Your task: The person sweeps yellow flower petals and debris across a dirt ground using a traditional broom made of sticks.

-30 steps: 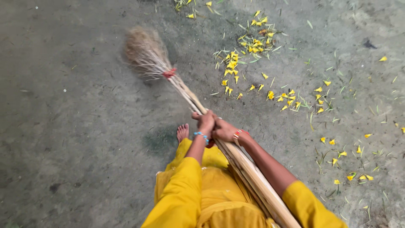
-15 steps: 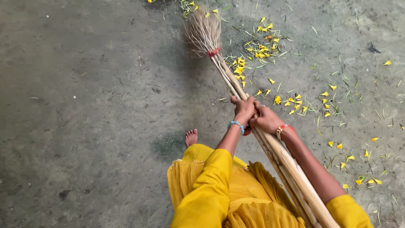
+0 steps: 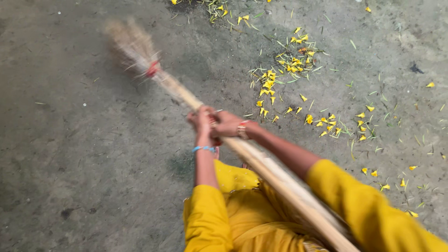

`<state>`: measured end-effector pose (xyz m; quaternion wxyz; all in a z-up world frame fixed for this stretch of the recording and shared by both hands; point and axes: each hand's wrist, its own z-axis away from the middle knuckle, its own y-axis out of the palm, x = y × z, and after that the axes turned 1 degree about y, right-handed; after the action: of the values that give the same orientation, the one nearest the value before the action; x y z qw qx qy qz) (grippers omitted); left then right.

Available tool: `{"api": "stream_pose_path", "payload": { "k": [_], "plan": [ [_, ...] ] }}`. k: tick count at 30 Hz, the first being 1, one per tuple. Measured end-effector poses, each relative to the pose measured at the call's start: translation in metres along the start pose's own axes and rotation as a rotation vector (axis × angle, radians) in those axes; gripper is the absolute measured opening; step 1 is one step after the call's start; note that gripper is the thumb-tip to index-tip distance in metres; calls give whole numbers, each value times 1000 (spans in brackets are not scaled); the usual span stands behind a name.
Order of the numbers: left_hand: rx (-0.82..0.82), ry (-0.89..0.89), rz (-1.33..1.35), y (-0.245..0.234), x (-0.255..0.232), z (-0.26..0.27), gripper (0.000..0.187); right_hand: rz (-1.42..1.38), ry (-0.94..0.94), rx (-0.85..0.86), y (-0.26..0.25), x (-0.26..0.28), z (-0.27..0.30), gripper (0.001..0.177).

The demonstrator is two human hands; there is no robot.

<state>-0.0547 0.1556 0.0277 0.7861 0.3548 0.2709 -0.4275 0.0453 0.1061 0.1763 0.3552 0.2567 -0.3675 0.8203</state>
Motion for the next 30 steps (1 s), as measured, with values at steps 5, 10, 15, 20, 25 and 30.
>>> {"api": "stream_pose_path", "payload": {
  "k": [5,10,15,20,25,30],
  "plan": [
    [-186,-102,-33,-47,-14,-28,88,-281,-161,157,67,-11,-46,64],
    [-109,-277,-285,2,3,-8,108,-438,-89,88,20,-38,-31,70],
    [241,-289,-573,86,93,-27,80,-677,22,-148,-27,-95,3,60],
    [660,-234,-1059,175,146,6,70,-752,91,-384,-67,-165,49,42],
    [541,-167,-901,201,97,65,86,-758,45,-459,-84,-163,69,48],
    [450,-118,-829,186,35,60,100,-649,-31,-441,-82,-115,45,63]
  ]
}}
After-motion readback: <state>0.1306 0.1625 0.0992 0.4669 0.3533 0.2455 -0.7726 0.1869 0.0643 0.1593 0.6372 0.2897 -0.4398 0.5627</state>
